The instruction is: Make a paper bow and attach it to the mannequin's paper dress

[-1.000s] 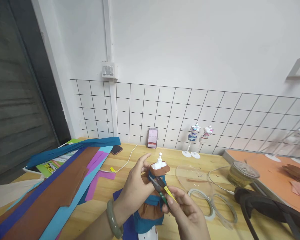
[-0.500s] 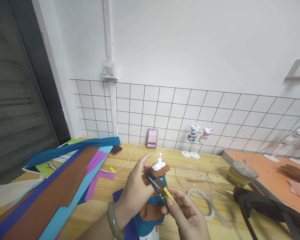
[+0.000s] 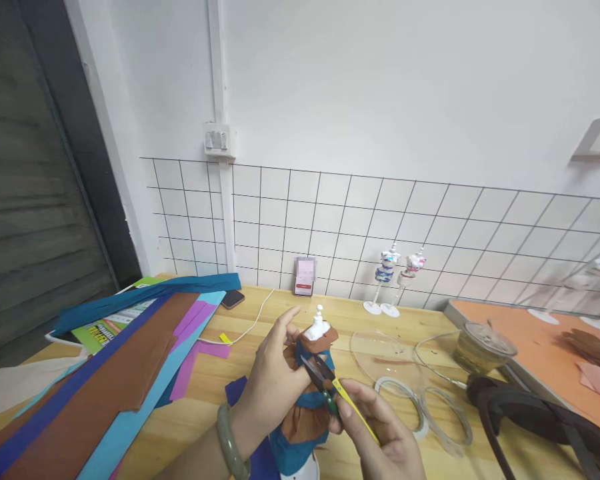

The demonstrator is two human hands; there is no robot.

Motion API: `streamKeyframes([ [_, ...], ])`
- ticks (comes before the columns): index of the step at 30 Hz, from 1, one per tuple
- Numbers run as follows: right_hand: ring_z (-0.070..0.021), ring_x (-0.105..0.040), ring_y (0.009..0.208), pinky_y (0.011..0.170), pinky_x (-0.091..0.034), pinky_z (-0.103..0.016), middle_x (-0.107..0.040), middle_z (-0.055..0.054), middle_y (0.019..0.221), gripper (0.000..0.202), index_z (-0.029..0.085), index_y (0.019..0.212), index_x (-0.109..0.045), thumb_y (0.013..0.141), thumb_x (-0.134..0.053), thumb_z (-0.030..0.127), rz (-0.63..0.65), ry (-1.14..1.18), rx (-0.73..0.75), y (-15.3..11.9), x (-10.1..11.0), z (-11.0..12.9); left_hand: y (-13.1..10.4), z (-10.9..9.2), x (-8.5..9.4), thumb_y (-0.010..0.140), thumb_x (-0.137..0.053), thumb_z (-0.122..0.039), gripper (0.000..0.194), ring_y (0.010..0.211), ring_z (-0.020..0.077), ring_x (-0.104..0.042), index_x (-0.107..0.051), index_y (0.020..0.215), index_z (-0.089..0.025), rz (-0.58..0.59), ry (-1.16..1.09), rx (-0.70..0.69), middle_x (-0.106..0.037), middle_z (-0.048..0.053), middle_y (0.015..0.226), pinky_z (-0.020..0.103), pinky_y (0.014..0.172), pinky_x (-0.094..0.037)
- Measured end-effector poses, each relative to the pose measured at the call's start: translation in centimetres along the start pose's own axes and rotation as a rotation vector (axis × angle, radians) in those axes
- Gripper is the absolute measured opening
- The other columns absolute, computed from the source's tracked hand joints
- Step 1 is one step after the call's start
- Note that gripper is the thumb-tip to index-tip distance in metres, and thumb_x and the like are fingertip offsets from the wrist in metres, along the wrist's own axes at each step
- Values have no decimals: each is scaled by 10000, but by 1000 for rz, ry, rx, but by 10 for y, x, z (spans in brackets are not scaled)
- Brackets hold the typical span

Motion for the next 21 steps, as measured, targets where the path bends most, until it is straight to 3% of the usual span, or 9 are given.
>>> streamKeyframes([
  [12, -157, -588, 625, 621, -521, -210, -678, -28, 660, 323, 202, 826, -719, 555, -794, 362, -65, -79, 17, -3, 1, 2, 0, 0, 0, 679, -611, -126, 668, 898, 178, -559, -370, 1283, -280, -16, -9, 2, -572, 18, 956, 331, 831, -438],
  [21, -167, -581, 604, 594, -515, -229, -663, -32, 610, 323, 188, 826, -713, 568, -785, 369, -27, -62, 3, -2, -3, 2, -2, 0, 1, 675, -613, -128, 661, 925, 188, -551, -383, 1274, -288, -19, -31, 2, -565, 25, 982, 349, 861, -428],
])
Point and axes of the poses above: each hand's wrist, its own y-axis towards the middle knuckle, its own x-axis out of the back of the hand, z = x × y, the point moved 4 cm from there along y, towards the middle knuckle
